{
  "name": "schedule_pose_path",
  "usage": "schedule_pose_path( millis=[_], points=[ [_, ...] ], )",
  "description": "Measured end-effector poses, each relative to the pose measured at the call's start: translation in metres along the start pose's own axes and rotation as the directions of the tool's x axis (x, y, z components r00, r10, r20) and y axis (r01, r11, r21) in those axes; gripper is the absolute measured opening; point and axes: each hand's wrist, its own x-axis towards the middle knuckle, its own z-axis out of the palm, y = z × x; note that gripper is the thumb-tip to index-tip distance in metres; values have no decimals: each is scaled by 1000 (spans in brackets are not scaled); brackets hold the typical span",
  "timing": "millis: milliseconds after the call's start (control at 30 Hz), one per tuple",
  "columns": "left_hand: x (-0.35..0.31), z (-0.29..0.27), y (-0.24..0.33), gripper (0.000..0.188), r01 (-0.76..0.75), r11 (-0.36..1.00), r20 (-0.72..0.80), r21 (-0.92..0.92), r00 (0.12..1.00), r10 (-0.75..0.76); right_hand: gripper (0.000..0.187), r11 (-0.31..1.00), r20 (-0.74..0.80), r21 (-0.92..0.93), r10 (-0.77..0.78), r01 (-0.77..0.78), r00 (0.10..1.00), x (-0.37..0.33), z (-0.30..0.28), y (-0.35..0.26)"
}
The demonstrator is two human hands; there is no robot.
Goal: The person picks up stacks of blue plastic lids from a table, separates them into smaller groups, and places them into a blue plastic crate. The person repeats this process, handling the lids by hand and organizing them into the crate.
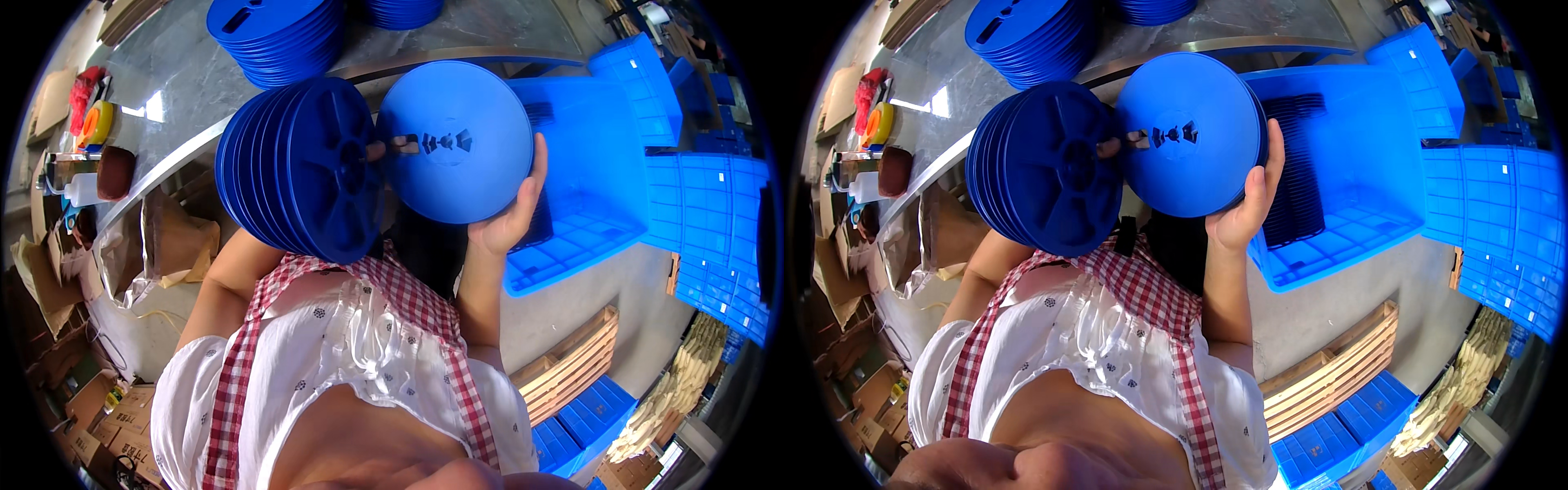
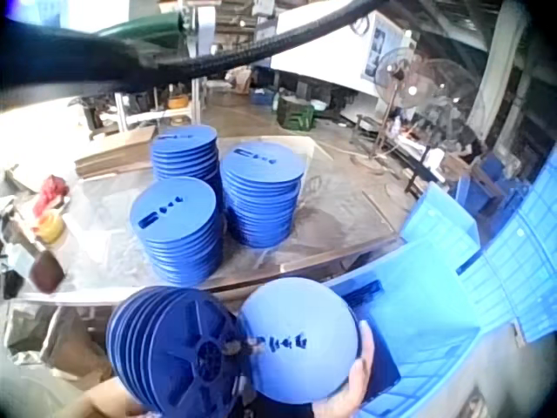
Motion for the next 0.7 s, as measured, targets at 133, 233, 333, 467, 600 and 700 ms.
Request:
schedule_pose_path(
  millis=[133, 233, 333, 467, 600, 700],
  points=[
    [3, -2, 3, 36, -26, 1000, 7, 3, 1000, 26, 57, 999, -19, 39, -8, 8, 1000, -2, -7, 10],
    [0, -1, 2, 36, -22, 1000, 19, 1, 1000, 22, 54, 998, -29, 27, -53, 54, 998, -2, -16, 17],
    [1, -2, -4, 36, -11, 1000, 27, -5, 1000, 11, 52, 998, -28, 18, -68, 68, 997, -2, -21, 21],
    [-6, -6, -8, 36, 5, 1000, 35, 6, 999, -5, 54, 967, -110, -255, -27, -2, 994, 2, -8, 6],
    [-10, -17, -2, 36, 2, 1000, 31, 27, 1000, -3, 58, 861, 75, -507, 17, 24, 997, 20, -10, -8],
    [-18, -25, 4, 36, 4, 999, 18, 47, 1000, -5, 59, 671, 235, -722, 15, 165, 972, 31, -2, -6]
  ],
)
